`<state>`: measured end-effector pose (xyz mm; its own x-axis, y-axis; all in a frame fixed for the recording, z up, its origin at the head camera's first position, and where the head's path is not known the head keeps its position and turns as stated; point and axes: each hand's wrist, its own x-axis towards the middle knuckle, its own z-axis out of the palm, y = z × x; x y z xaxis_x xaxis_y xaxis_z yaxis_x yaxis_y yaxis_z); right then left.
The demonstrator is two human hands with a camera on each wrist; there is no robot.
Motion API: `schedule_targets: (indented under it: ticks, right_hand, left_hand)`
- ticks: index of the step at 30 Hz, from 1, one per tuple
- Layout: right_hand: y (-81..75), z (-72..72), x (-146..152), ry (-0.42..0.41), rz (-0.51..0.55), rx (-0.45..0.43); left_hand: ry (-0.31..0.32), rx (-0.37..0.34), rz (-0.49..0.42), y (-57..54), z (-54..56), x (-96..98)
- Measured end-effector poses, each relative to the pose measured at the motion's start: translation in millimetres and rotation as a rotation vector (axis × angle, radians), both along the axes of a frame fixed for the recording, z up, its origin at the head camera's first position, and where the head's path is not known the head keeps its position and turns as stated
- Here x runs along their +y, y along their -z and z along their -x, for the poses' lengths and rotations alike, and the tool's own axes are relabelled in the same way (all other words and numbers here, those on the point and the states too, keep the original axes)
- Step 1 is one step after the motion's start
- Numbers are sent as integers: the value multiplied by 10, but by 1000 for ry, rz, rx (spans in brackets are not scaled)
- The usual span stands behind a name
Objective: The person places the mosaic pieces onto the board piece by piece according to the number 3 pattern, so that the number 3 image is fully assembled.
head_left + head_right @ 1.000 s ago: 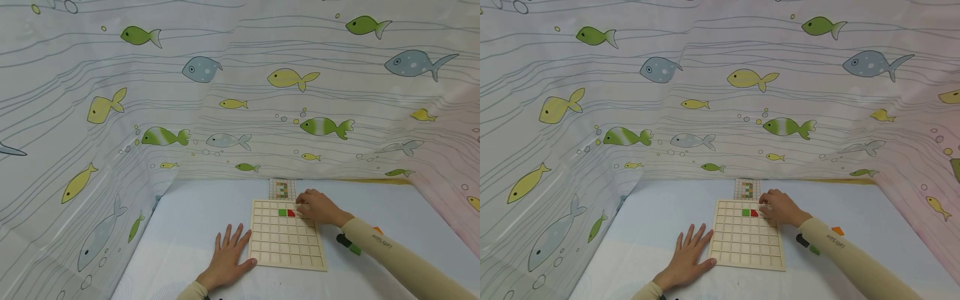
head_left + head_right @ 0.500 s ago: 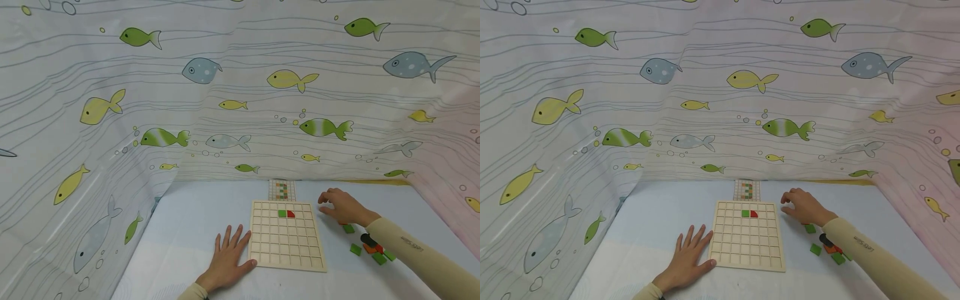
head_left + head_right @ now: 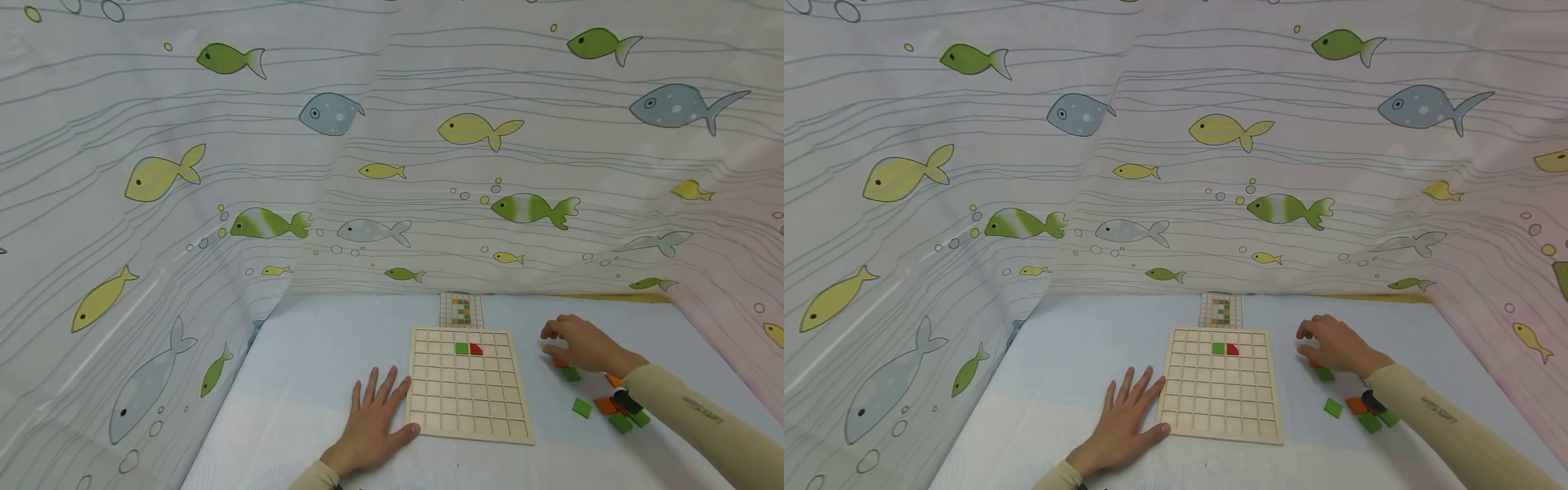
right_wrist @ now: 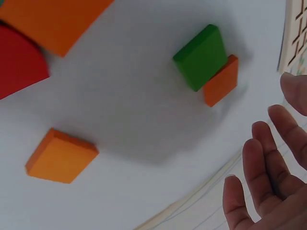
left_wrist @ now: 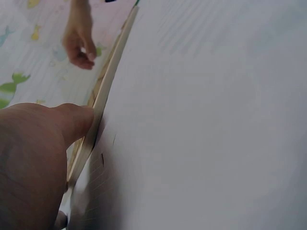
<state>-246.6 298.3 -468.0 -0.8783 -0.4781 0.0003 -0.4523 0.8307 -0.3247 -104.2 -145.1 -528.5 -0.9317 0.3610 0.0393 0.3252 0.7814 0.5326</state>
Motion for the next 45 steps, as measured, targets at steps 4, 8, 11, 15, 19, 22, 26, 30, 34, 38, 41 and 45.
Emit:
schedule_targets:
  ticks: [4, 8, 11, 15, 19, 22, 26, 30, 34, 38, 41, 45]
  right_hand:
    - [8, -33, 79, 22, -4, -26]
    - [23, -37, 148, 31, -4, -33]
    - [39, -32, 191, 30, -10, -37]
    - [85, -70, 250, 23, -12, -39]
    - [143, -123, 303, 10, -13, -14]
    - [161, -148, 327, 6, -9, -7]
    - [182, -177, 337, 17, 2, -27]
    - [220, -197, 338, 10, 1, -40]
    - [245, -207, 336, -5, 0, -31]
    - [267, -208, 341, -8, 3, -7]
    - [291, -206, 342, -9, 11, 13]
    - [339, -188, 340, -13, 15, 47]
  left_hand:
    - [-1, -8, 8, 10, 3, 2]
    - [-6, -12, 14, 9, 12, 5]
    - [-11, -14, 16, 4, 24, 7]
    - [-10, -14, 15, 8, 35, 7]
    - [-7, -10, 15, 25, 31, 6]
    - [-7, -6, 14, 28, 25, 8]
    - [-12, -5, 14, 17, 18, 13]
    - [-15, -5, 18, 11, 11, 14]
    - [-16, -1, 19, 17, 6, 10]
    - [-14, 3, 14, 19, 3, 10]
    - [-14, 2, 8, 15, -2, 9]
    - [-10, 2, 3, 15, -7, 7]
